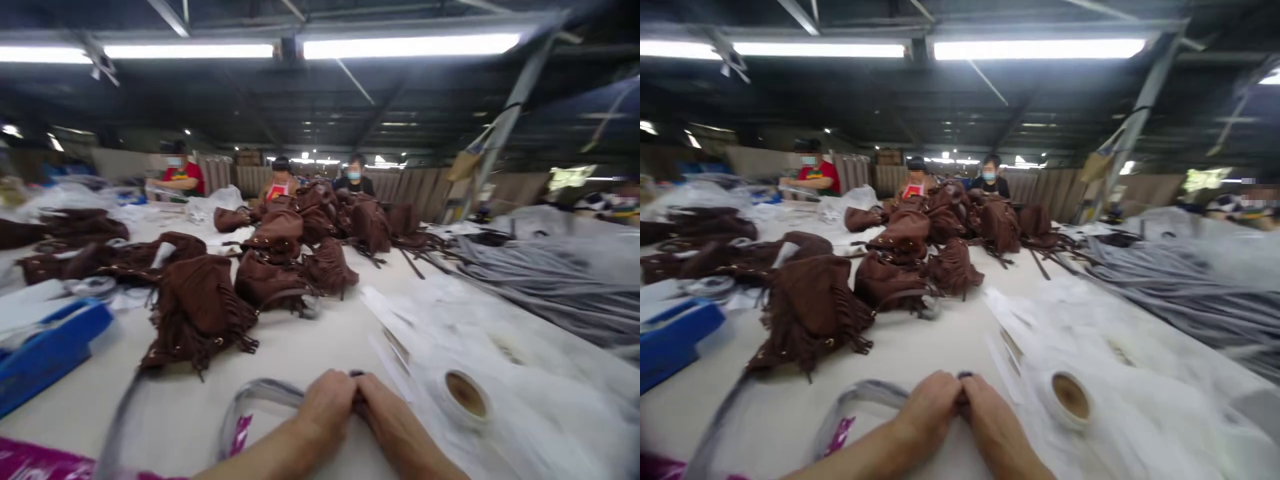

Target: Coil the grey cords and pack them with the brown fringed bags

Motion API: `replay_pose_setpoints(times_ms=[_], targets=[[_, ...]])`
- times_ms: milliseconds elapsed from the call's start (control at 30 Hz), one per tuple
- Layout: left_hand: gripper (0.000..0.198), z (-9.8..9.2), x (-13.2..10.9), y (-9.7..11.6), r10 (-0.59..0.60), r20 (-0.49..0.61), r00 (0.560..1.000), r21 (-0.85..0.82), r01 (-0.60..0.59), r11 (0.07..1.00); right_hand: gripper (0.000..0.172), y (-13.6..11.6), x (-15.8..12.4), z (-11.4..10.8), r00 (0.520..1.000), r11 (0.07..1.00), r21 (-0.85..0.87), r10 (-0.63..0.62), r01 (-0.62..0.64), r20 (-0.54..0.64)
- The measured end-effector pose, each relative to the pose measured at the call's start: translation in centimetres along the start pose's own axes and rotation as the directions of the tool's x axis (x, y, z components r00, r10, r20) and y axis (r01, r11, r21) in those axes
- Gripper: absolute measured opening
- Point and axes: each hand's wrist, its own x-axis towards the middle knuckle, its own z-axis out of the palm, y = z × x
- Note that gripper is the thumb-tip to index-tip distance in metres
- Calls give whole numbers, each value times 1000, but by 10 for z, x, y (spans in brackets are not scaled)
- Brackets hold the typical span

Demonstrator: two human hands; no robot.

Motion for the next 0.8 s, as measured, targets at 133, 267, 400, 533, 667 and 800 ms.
replay_pose_setpoints(times_ms=[133,267,400,533,667,800], targets=[[20,2,1,8,75,-3,997,-7,-75,997,15,3,-3,-18,989,992,49,110,-116,101],[21,-10,-14,-2,131,-29,991,-52,-132,990,15,0,-4,-30,981,991,128,-70,47,179],[11,-14,-17,-2,268,19,963,13,-268,963,12,8,-13,-36,936,961,98,-275,259,222],[8,-16,-10,11,256,80,963,225,-268,937,9,15,-17,-32,927,941,-99,-294,324,235],[15,-2,-7,32,55,3,998,208,-55,977,17,3,-23,-15,988,975,-199,-72,98,134],[14,12,-12,36,-56,-69,996,123,64,990,16,-11,-26,-6,982,976,-150,171,-158,76]])
